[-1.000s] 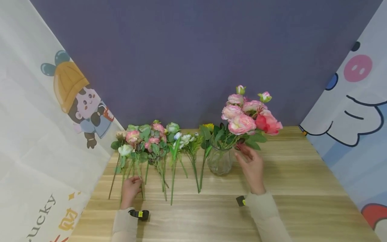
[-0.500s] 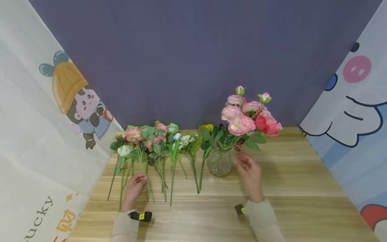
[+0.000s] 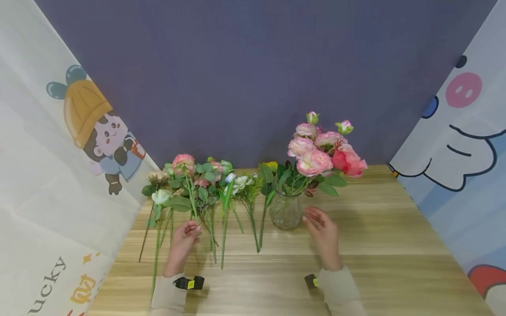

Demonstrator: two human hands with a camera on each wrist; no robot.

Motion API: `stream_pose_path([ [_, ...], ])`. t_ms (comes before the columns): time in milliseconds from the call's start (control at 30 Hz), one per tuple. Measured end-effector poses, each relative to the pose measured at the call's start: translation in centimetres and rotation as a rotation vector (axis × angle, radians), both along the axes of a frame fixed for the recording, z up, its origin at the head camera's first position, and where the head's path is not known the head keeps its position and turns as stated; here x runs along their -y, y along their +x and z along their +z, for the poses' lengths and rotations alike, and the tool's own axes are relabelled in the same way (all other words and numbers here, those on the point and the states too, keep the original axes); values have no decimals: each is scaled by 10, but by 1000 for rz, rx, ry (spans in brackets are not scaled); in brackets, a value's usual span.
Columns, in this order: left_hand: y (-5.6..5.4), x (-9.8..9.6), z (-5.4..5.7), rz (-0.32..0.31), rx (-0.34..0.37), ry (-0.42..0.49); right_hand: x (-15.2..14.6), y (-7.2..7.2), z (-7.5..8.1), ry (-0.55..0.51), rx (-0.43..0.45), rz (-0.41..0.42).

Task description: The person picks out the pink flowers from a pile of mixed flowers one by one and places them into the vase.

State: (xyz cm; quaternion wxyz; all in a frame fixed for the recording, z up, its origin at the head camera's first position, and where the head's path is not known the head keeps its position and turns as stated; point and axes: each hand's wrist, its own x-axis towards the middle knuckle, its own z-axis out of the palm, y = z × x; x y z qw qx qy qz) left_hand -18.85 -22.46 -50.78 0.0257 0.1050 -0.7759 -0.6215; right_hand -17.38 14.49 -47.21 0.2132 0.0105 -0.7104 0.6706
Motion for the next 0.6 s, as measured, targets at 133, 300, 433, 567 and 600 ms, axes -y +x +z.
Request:
stream_pose_path([
  [133,1,-6,7,-2,-35,-19,1,1,-1,-10,23,1],
  [300,1,-14,13,2,-71,-58,1,2,-2,-25,25,1],
  [433,2,-19,18,14,-82,-90,2,4,-1,-21,40,-6],
  [567,4,-25,23,25,-138,-108,2,5,0,-36,52,1],
  [600,5,-27,24,25,-160,-109,2,5,0,-43,52,6],
])
